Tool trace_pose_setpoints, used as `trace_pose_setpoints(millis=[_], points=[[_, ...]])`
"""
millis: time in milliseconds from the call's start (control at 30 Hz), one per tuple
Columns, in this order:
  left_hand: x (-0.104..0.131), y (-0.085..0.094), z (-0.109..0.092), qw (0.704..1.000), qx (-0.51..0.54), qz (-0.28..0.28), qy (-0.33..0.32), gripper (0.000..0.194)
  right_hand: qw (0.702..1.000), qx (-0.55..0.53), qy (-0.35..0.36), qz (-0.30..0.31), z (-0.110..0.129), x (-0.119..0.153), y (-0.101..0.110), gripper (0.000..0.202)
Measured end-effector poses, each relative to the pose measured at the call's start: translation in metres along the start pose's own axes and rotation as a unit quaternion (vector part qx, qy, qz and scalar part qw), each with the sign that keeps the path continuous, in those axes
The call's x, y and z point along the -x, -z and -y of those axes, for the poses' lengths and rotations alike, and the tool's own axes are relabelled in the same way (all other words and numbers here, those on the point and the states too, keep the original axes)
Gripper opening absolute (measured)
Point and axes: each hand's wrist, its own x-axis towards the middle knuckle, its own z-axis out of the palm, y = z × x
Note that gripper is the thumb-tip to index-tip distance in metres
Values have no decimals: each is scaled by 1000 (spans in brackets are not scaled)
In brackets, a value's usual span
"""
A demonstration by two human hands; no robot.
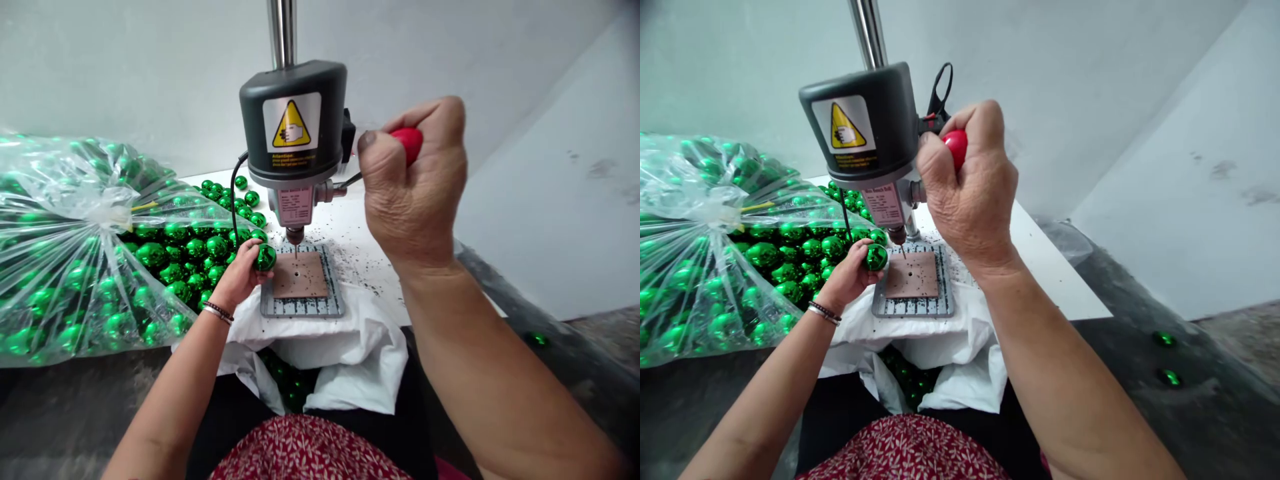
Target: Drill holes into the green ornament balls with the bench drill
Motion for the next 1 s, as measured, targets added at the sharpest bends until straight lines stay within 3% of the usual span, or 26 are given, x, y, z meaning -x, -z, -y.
trace_pose_setpoints(millis=[100,167,233,400,667,833,1000], points=[[9,-2,-4,988,142,20,61,51,1000,0,-3,-11,0,0,-1,16],[12,-6,-5,985,157,17,72,60,1000,-2,-12,-11,0,0,-2,16],[13,-9,-5,988,132,16,74,71,1000,1,-15,-8,-1,0,-2,16],[9,-14,0,997,48,40,45,53,1000,1,-11,-6,-1,0,-1,16],[-5,-16,9,993,-111,3,-31,65,1000,-16,-22,16,3,-1,2,16],[-9,-20,11,990,-127,34,-50,63,1000,-27,-3,12,2,-1,1,17],[-11,-23,14,984,-167,27,-53,60,999,-23,2,25,1,-2,1,16]])
